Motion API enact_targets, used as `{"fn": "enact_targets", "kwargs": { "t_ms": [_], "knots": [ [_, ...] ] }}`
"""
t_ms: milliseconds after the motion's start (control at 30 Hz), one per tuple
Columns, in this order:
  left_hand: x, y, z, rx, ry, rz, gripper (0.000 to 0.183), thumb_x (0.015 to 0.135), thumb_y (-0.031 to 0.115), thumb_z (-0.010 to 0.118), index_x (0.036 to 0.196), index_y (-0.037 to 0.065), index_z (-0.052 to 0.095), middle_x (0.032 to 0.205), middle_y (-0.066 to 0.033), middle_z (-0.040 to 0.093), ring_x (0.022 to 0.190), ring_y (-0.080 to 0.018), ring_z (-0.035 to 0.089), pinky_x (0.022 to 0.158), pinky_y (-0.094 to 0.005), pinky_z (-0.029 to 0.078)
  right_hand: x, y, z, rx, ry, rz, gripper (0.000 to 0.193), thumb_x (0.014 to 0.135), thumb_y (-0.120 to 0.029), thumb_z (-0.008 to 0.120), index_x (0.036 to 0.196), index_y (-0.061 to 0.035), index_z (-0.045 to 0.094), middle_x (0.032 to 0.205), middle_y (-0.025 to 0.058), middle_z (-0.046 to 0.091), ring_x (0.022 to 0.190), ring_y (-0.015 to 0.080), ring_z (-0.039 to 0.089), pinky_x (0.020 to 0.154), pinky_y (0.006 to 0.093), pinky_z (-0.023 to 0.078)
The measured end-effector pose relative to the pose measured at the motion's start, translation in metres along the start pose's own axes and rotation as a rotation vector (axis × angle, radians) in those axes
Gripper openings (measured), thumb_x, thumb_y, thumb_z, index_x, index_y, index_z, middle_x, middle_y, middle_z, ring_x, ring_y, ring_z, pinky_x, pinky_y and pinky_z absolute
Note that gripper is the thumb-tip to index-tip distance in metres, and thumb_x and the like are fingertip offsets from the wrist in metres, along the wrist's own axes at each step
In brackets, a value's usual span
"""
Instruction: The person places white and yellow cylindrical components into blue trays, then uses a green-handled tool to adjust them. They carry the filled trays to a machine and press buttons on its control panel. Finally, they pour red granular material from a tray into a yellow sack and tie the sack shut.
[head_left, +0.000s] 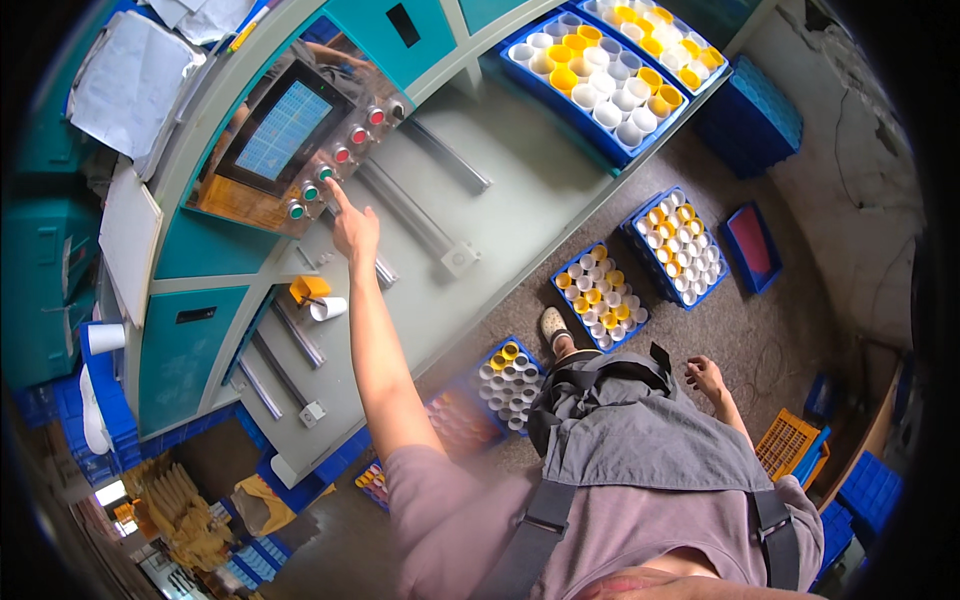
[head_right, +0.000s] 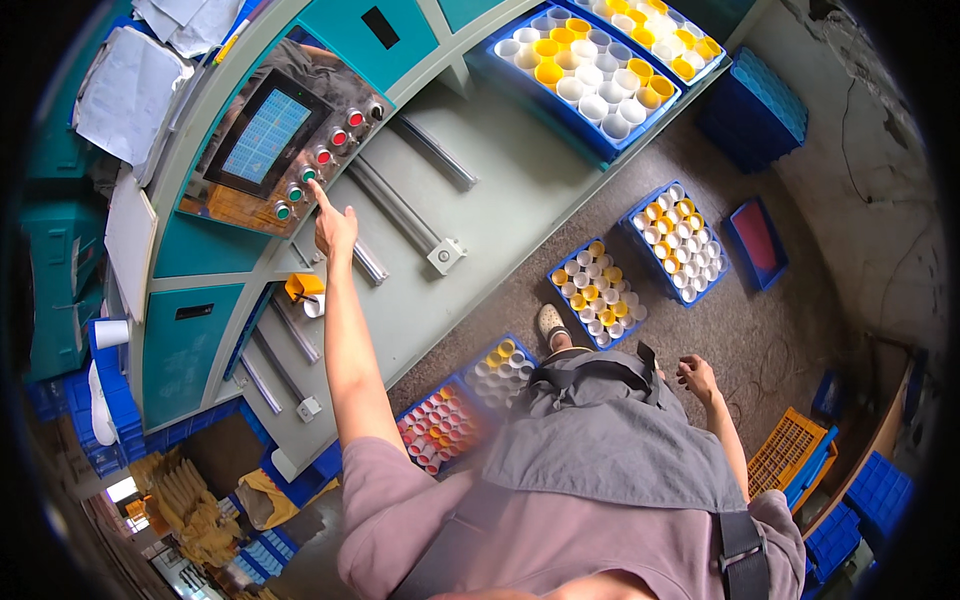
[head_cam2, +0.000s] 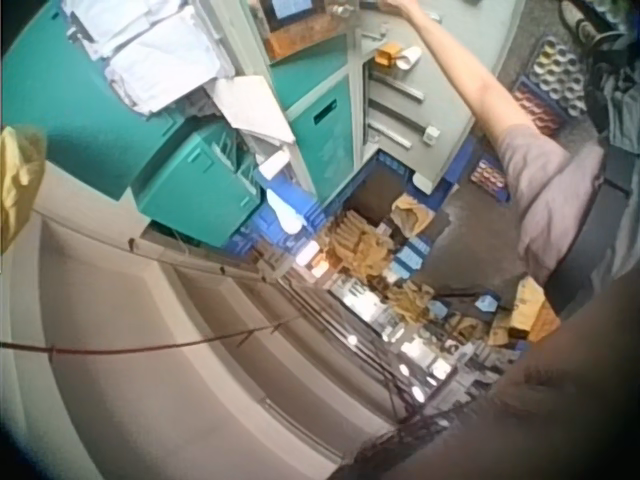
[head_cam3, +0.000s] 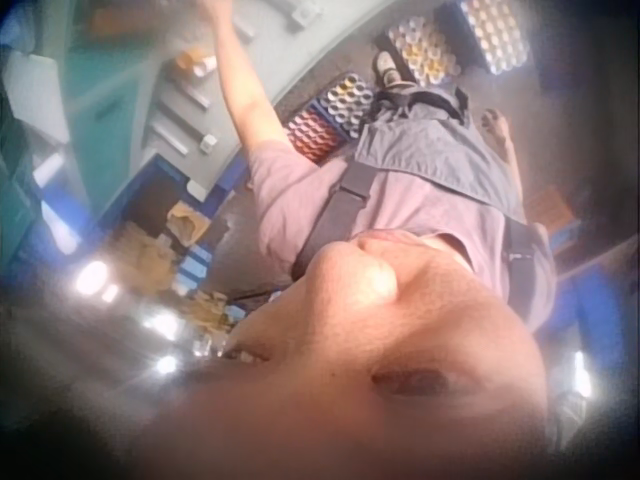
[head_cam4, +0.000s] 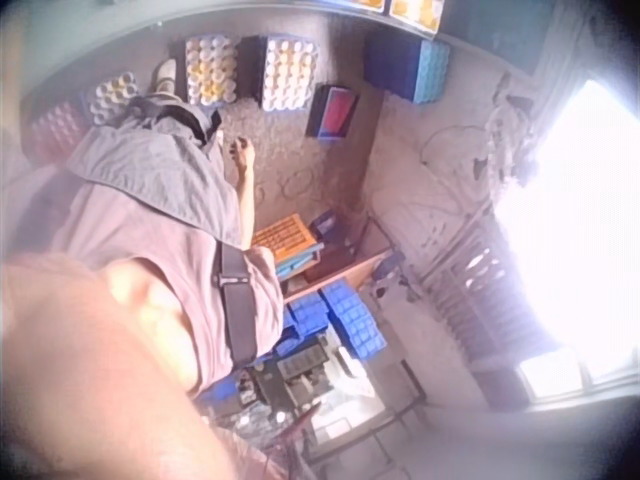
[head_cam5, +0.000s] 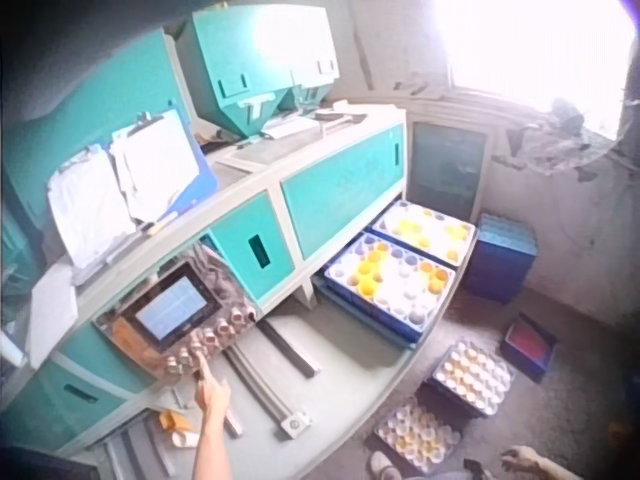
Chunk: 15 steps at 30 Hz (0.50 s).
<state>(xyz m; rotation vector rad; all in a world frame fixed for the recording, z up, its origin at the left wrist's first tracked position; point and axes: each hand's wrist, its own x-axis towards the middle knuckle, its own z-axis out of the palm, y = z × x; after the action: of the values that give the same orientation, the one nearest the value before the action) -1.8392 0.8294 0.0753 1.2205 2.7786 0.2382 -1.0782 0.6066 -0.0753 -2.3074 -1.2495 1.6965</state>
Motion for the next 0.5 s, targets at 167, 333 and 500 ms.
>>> {"fn": "enact_targets", "kwargs": {
  "t_ms": [167, 333, 500],
  "knots": [
    [0.002, -0.005, -0.005, 0.028, 0.042, 0.017, 0.099, 0.091, 0.025, 0.066, 0.160, 0.030, -0.005, 0.106, -0.0223, 0.070, 0.097, -0.0392, 0.070, 0.083, -0.0495, 0.056, -0.012, 0.007, 0.003, -0.074, -0.022, 0.048, 0.032, 0.100, -0.021, 0.058, 0.123, 0.0011, 0.061, 0.095, 0.0128, 0.073, 0.075, 0.0190, 0.071, 0.062, 0.0330, 0.056],
    [0.013, 0.004, -0.009, 0.136, 0.006, -0.087, 0.090, 0.091, 0.018, 0.060, 0.161, 0.033, 0.006, 0.101, -0.0194, 0.072, 0.092, -0.0378, 0.071, 0.079, -0.0501, 0.056, -0.011, 0.016, -0.002, -0.085, -0.024, 0.061, 0.034, 0.098, -0.023, 0.060, 0.123, 0.0009, 0.061, 0.095, 0.0132, 0.074, 0.075, 0.0193, 0.071, 0.062, 0.0336, 0.056],
    [0.011, 0.011, -0.005, 0.114, 0.057, -0.049, 0.085, 0.091, 0.018, 0.057, 0.161, 0.021, 0.008, 0.098, -0.0193, 0.073, 0.090, -0.0342, 0.073, 0.078, -0.0459, 0.057, -0.004, 0.013, -0.003, -0.112, 0.011, 0.016, 0.034, 0.098, -0.023, 0.060, 0.123, 0.0008, 0.061, 0.096, 0.0143, 0.074, 0.075, 0.0197, 0.072, 0.060, 0.0327, 0.056]
  ]
}}
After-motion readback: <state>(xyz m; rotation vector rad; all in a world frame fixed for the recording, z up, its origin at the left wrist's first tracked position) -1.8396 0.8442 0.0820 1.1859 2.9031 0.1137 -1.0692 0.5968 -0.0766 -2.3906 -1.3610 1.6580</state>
